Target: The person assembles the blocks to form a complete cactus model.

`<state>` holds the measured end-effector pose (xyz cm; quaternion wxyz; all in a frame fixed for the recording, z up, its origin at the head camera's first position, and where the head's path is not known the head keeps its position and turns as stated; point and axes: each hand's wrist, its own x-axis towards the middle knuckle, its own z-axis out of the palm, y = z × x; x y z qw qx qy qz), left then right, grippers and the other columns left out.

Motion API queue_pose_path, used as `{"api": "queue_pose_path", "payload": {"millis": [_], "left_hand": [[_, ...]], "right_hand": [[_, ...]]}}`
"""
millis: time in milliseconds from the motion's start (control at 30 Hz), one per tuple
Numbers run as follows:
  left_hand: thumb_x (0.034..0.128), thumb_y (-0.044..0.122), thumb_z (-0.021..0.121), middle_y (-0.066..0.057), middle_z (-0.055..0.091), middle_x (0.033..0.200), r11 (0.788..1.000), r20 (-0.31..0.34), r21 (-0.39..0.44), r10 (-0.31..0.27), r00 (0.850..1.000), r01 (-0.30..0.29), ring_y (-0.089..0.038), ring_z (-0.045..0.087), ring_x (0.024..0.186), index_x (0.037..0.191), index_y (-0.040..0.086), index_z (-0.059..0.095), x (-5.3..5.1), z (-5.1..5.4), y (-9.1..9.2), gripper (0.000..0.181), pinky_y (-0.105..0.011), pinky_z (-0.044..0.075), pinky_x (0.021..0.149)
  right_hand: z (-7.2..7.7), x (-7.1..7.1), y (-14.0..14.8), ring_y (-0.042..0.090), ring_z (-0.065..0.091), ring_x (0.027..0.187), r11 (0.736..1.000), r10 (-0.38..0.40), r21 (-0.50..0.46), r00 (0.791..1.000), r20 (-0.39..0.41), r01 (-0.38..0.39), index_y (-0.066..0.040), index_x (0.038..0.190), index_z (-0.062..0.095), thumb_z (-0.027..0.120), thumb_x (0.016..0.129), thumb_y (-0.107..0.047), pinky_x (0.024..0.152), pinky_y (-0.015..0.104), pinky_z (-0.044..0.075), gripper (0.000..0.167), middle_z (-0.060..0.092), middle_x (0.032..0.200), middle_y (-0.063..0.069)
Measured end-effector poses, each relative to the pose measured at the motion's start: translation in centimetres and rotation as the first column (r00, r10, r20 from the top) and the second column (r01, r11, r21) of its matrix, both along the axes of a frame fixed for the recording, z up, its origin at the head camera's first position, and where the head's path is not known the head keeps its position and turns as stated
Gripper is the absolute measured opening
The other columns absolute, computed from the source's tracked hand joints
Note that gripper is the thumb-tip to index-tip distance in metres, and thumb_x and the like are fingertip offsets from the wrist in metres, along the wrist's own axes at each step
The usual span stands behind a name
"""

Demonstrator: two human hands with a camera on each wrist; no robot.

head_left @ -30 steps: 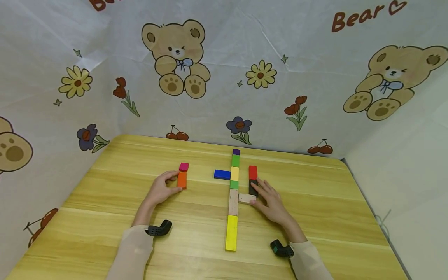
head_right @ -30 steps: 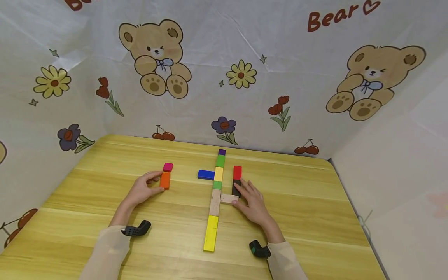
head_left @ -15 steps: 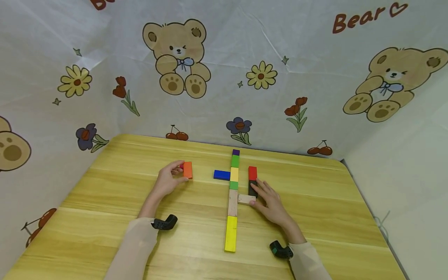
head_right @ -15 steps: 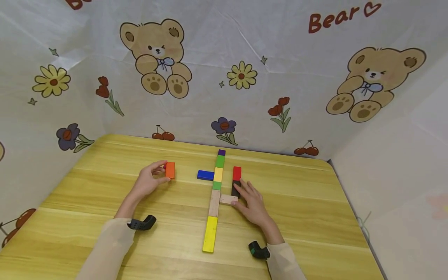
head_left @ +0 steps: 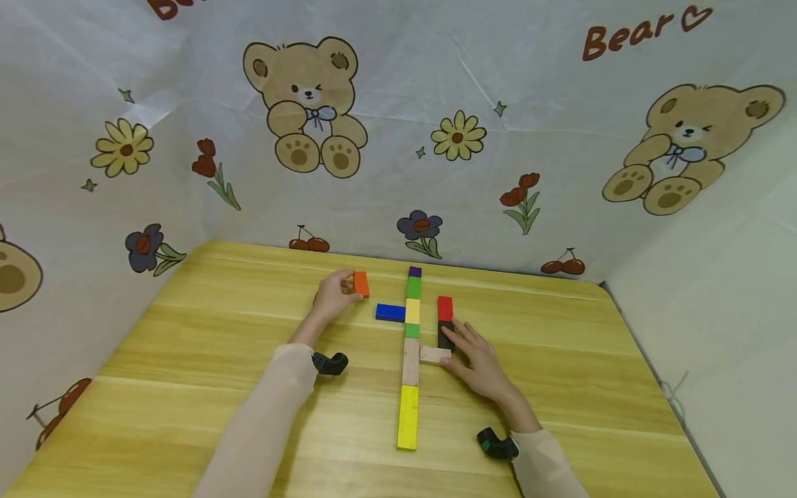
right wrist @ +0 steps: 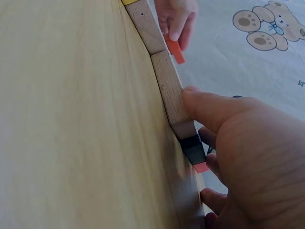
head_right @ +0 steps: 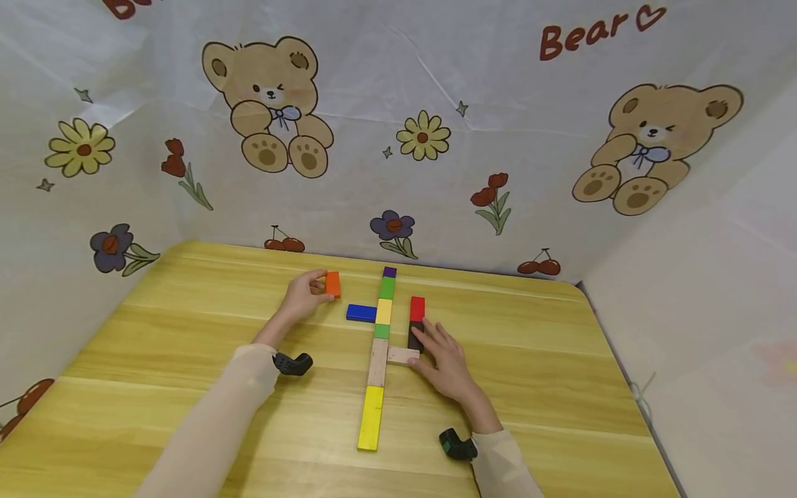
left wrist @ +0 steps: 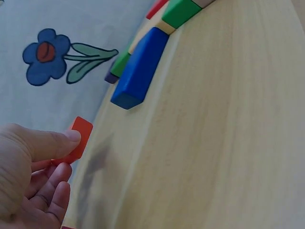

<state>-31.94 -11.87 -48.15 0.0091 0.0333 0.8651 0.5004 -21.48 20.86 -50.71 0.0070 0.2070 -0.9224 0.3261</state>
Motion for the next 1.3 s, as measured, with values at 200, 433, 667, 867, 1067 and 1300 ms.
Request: {"api": "queue_pose_path", "payload": {"millis": [200, 433, 667, 867, 1067, 1300], "left_hand": [[0.0838, 0.000, 0.073, -0.021, 0.062, 0.116, 1.000, 0.012, 0.024, -0.007, 1.000, 0.006, -0.030, 0.057, 0.102, 0.141, -0.002, 0.049, -0.4, -1.0, 1.0, 0.062, -0.040, 0.050, 0.090], [0.0860, 0.002, 0.071, -0.019, 0.060, 0.123, 0.999, 0.025, -0.021, -0.032, 0.999, 0.033, -0.028, 0.056, 0.105, 0.142, -0.001, 0.048, -0.5, -1.9, 1.6, 0.061, -0.040, 0.050, 0.093], [0.0869, 0.001, 0.069, -0.019, 0.062, 0.122, 0.998, 0.009, -0.037, -0.055, 0.998, 0.056, -0.029, 0.057, 0.105, 0.141, -0.002, 0.049, -0.5, -2.0, 2.1, 0.058, -0.040, 0.050, 0.092], [0.0868, 0.001, 0.070, -0.019, 0.062, 0.124, 0.995, -0.009, -0.063, -0.074, 0.997, 0.073, -0.030, 0.058, 0.109, 0.140, -0.002, 0.051, -0.4, -2.1, 2.2, 0.057, -0.041, 0.050, 0.095], [0.0864, -0.002, 0.069, -0.018, 0.057, 0.136, 0.995, -0.039, -0.055, -0.082, 0.996, 0.080, -0.030, 0.058, 0.111, 0.138, -0.003, 0.053, -0.2, -2.5, 2.3, 0.054, -0.041, 0.050, 0.096], [0.0854, -0.005, 0.068, -0.017, 0.057, 0.137, 0.996, -0.058, -0.043, -0.084, 0.995, 0.082, -0.030, 0.059, 0.110, 0.136, -0.004, 0.055, -0.1, -2.5, 2.4, 0.052, -0.041, 0.050, 0.095]], "right_hand": [[0.0, 0.1, -0.1, 0.044, 0.018, 0.147, 1.000, -0.006, -0.013, 1.000, -0.005, 0.006, -0.013, 0.147, 0.046, 0.067, 0.092, -0.029, 0.110, 0.069, 0.015, 0.061, 0.030, 0.159, 0.014], [0.0, 0.2, 0.0, 0.044, 0.018, 0.147, 1.000, -0.006, -0.007, 1.000, -0.006, 0.006, -0.013, 0.147, 0.046, 0.066, 0.092, -0.030, 0.111, 0.069, 0.015, 0.061, 0.030, 0.159, 0.014], [-0.1, 0.1, 0.0, 0.044, 0.016, 0.148, 1.000, -0.008, -0.015, 1.000, 0.004, 0.008, -0.012, 0.147, 0.046, 0.067, 0.092, -0.029, 0.111, 0.069, 0.013, 0.061, 0.029, 0.160, 0.014], [-0.1, 0.1, 0.0, 0.043, 0.017, 0.148, 1.000, -0.006, -0.007, 1.000, 0.000, 0.006, -0.013, 0.147, 0.046, 0.066, 0.092, -0.030, 0.111, 0.069, 0.014, 0.061, 0.029, 0.160, 0.014], [-0.1, 0.1, -0.1, 0.042, 0.017, 0.148, 1.000, -0.008, -0.001, 1.000, 0.008, 0.008, -0.014, 0.147, 0.046, 0.066, 0.092, -0.031, 0.112, 0.067, 0.014, 0.061, 0.029, 0.160, 0.012], [0.0, 0.1, -0.2, 0.043, 0.017, 0.148, 1.000, -0.010, 0.001, 1.000, 0.009, 0.010, -0.013, 0.147, 0.046, 0.067, 0.092, -0.031, 0.112, 0.067, 0.014, 0.062, 0.029, 0.160, 0.013]]}}
